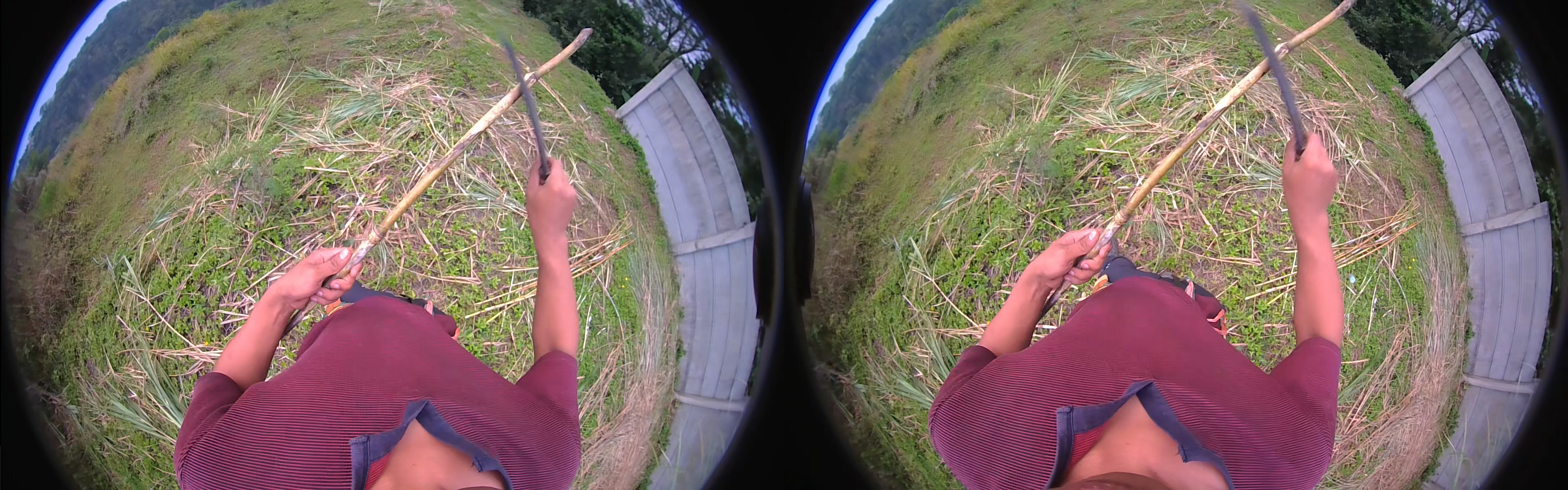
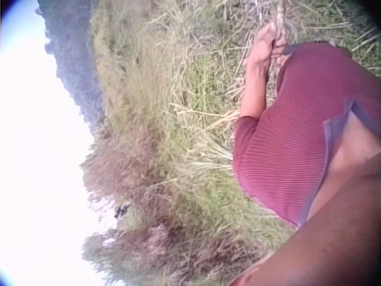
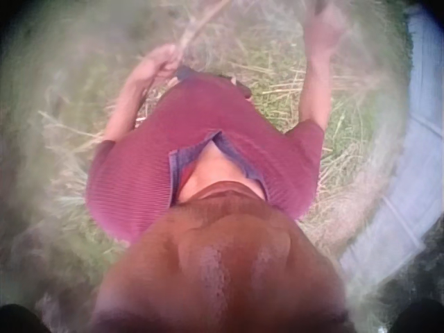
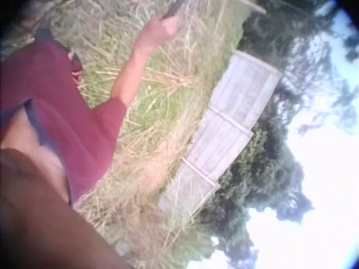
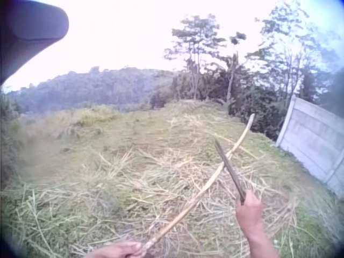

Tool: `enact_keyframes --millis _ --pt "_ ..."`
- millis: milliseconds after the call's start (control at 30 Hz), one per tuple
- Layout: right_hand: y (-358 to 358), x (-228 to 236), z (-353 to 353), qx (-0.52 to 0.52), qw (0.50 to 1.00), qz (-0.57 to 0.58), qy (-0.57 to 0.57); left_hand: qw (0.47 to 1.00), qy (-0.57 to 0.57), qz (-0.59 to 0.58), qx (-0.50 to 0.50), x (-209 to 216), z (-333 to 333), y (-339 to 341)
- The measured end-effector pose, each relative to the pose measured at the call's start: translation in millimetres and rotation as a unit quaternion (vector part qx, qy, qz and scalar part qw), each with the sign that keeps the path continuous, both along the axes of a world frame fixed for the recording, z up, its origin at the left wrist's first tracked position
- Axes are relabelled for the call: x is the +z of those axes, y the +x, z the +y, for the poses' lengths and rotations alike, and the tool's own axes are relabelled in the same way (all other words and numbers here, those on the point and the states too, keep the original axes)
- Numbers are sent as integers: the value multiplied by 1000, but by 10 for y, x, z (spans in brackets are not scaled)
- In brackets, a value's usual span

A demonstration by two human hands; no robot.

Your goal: The person uses a machete to trim and clean long, thin sticks in an outdoor grassy area. They repeatedly cut off leaves and side branches, then scrape the surface of the sticks to remove bark and smooth them. The person handles the sticks one at a time, rotating them to access different sides.

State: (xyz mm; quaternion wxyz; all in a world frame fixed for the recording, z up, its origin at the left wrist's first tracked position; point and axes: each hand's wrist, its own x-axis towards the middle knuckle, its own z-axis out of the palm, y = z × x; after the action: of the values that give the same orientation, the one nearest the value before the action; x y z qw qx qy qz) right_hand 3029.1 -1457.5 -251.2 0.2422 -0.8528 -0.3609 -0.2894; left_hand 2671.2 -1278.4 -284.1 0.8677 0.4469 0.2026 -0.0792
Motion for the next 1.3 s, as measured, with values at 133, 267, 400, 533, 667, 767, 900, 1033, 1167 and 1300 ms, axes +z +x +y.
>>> enact_keyframes --millis 133,267,400,533,667,767,900,1033,1167,1300 --pt "-581 -179 -55 175 976 -113 -58 999 -45 -15 -3 -48 -20 -6" --pt "25 -165 -184 69 993 -93 -2 995 -91 -27 -26 -49 -35 18" --pt "513 44 -342 -60 998 -33 5 997 -76 -11 -20 -59 -4 -56" --pt "-233 -60 -166 131 985 -107 -45 1000 -26 -8 -1 -84 -39 -72" --pt "-676 -386 75 234 938 234 102 999 49 -9 -3 -19 -23 378" --pt "-1084 -332 374 248 674 625 306 992 125 -29 0 10 -122 622" --pt "-1201 -150 621 271 675 600 334 959 280 -40 16 -12 -219 697" --pt "-1116 -29 687 298 671 590 335 938 338 -70 34 -212 -128 199" --pt "-908 38 895 270 693 582 329 900 411 135 -49 -704 -181 -798" --pt "-566 95 959 282 691 565 351 839 507 195 28 -1322 -477 -1415"
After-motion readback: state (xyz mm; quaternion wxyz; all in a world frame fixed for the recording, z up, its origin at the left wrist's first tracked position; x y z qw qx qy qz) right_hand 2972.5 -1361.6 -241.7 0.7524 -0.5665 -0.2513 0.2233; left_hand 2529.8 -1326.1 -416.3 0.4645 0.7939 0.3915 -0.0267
